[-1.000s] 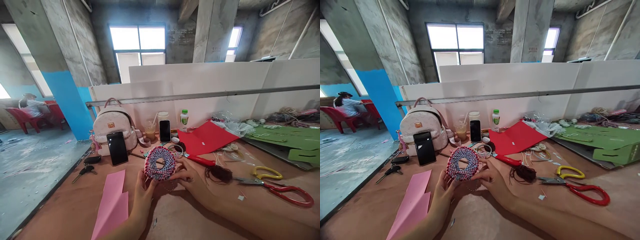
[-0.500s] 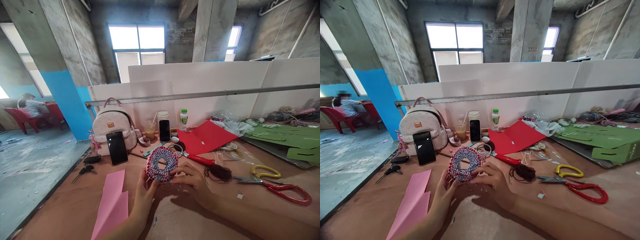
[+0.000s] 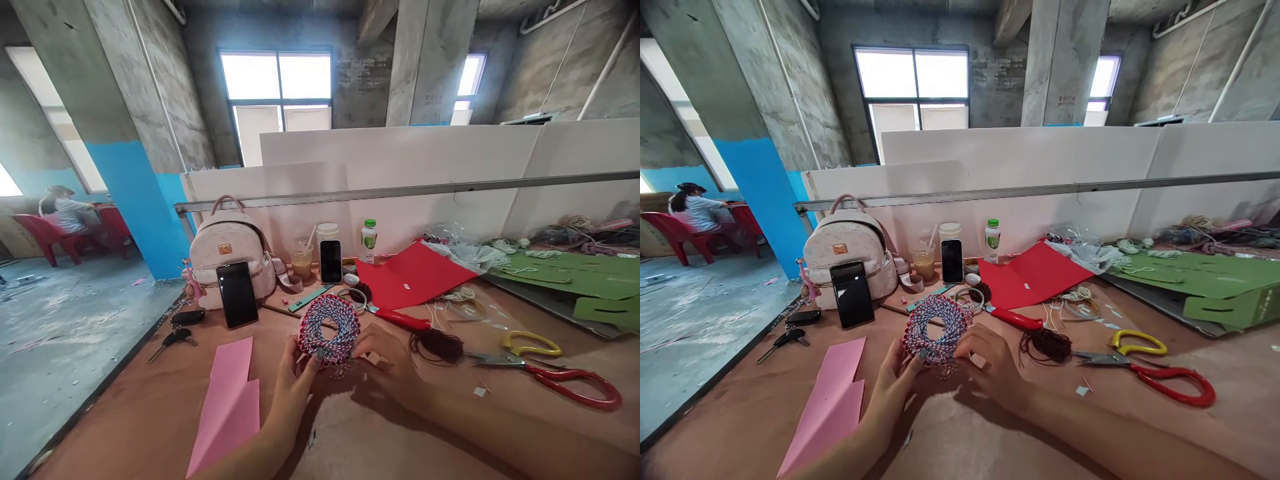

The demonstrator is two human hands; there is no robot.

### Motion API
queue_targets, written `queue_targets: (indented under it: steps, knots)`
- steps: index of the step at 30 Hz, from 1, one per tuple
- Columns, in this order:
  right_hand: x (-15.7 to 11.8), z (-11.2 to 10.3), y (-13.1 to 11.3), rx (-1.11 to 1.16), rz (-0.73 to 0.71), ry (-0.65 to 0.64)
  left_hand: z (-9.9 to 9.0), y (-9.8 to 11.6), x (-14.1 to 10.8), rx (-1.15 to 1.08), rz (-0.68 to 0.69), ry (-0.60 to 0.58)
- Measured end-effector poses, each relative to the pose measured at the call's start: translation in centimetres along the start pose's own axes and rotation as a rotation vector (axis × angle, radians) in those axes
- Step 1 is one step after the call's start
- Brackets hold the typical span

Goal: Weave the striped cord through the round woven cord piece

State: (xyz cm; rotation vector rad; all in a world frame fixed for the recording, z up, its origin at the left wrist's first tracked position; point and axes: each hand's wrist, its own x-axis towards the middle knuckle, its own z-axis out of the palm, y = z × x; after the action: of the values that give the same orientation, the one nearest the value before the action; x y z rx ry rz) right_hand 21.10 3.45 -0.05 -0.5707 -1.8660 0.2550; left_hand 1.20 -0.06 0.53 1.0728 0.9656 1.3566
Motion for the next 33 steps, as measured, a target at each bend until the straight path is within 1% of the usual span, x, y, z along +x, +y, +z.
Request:
queue_targets:
  steps: [5,11,17,23,29,32,33]
  knots:
    - [0.1,-0.4,-0.5,0.003,-0.041,-0.04,-0.1,-0.1,0.1,-0.032,0.001,0.024]
    - [0.0,-0.3,-0.1,-0.009,-0.084,-0.098,-0.2,-0.3,0.1,-0.054,-0.018,0.041]
    - [0.3,-0.2,-0.5,0.015,-0.053,-0.097,-0.5,-0.7,0.3,-0.038,-0.004,0.032]
    - [0.1,-0.1,-0.4,0.068,-0.071,-0.118,-0.2,-0.3,0.1,-0.007,0.01,0.032]
    - [-0.1,-0.2,-0.3,0.124,-0.05,-0.094,-0.4,-0.6,0.5,-0.028,0.013,0.079]
    - [-0.5,-0.2,-1.0,0.152,-0.088,-0.105,-0.4,-0.8,0.5,-0.053,-0.008,0.104]
    - [-0.9,-0.1,-1.5,0.172,-0.114,-0.126,-0.4,-0.8,0.5,-0.063,-0.016,0.107]
